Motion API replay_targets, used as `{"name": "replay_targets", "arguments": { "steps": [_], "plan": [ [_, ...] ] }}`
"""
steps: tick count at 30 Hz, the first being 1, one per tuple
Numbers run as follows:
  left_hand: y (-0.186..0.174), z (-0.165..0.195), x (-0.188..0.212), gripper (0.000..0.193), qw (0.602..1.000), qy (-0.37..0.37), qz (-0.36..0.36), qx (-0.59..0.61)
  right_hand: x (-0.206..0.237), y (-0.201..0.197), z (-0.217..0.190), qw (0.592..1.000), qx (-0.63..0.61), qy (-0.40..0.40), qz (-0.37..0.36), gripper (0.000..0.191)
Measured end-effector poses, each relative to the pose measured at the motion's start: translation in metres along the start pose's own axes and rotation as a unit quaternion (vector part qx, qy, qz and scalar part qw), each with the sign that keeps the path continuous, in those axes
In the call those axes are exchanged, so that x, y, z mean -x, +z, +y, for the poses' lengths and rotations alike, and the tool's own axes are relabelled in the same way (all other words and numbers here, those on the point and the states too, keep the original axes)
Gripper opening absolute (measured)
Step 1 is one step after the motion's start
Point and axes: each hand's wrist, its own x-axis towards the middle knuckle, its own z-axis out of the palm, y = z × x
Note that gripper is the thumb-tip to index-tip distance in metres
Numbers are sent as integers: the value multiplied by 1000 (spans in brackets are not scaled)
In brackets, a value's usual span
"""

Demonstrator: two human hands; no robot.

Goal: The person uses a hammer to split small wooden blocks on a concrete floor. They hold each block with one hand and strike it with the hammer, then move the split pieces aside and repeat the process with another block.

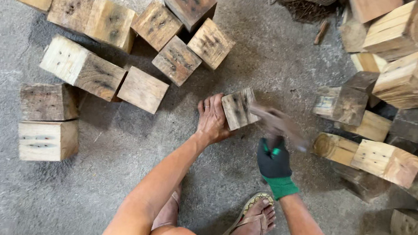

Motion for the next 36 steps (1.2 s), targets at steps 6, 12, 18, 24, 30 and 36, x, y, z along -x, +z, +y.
{"name": "replay_targets", "arguments": {
  "steps": [6, 12, 18, 24, 30, 36],
  "plan": [
    [-7, 2, 5, 132, 1000, 16, -4, -17, 14, -50, -33, 911, -383, 126, 89, 11],
    [-4, 5, 5, 132, 1000, -17, -21, -4, 12, -17, -25, 985, -59, -132, 96, 11],
    [-4, 12, 18, 134, 999, -11, -25, -25, 6, -30, -31, 983, -164, 77, 38, 20],
    [-2, 9, 9, 134, 999, -24, -37, -16, 21, -68, -36, 903, -423, -28, 71, 19],
    [-5, 7, 9, 132, 999, -23, -40, -13, 0, -12, -34, 984, -172, 45, -6, 12],
    [-8, 4, 5, 141, 998, -12, -56, -27, 12, -40, -48, 903, -412, 102, 67, 15]
  ]
}}
